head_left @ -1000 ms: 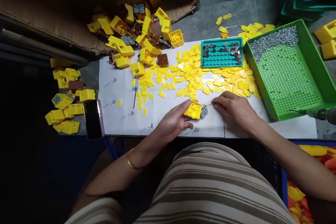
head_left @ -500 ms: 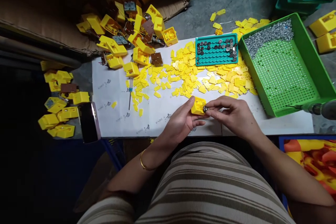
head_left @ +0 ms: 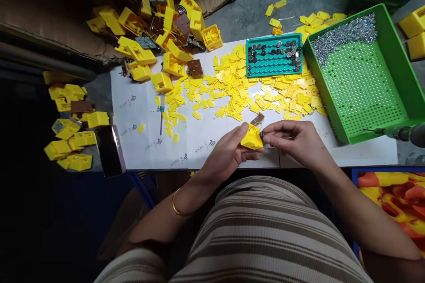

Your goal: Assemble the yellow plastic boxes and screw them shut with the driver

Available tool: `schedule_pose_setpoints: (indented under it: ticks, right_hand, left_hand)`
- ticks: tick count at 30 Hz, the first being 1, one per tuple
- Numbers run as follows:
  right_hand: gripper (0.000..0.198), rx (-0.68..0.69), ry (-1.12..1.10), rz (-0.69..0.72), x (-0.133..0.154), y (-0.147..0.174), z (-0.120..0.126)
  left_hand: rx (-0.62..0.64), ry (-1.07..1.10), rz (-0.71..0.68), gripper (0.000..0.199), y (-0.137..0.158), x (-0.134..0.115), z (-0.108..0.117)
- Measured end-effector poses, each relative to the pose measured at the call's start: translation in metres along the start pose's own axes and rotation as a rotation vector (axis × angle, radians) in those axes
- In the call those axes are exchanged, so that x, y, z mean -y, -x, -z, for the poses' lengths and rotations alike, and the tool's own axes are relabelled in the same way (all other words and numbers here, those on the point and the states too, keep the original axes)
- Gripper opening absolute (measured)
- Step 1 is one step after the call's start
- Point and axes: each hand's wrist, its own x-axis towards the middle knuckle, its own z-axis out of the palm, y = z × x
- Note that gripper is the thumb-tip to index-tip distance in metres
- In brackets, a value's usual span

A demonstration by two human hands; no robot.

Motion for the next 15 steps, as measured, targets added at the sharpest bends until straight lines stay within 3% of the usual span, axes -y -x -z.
schedule_pose_setpoints:
  ticks: [7, 15]
  right_hand:
    - [0.014, 0.009, 0.312, 0.208, 0.003, 0.002, 0.001]
    - [0.008, 0.183, 0.704, 0.283, 0.014, -0.002, 0.008]
  left_hand:
    - [0.029, -0.024, -0.06, 0.026, 0.002, -0.001, -0.006]
    - [-0.018, -0.12, -0.069, 0.032, 0.001, 0.003, -0.007]
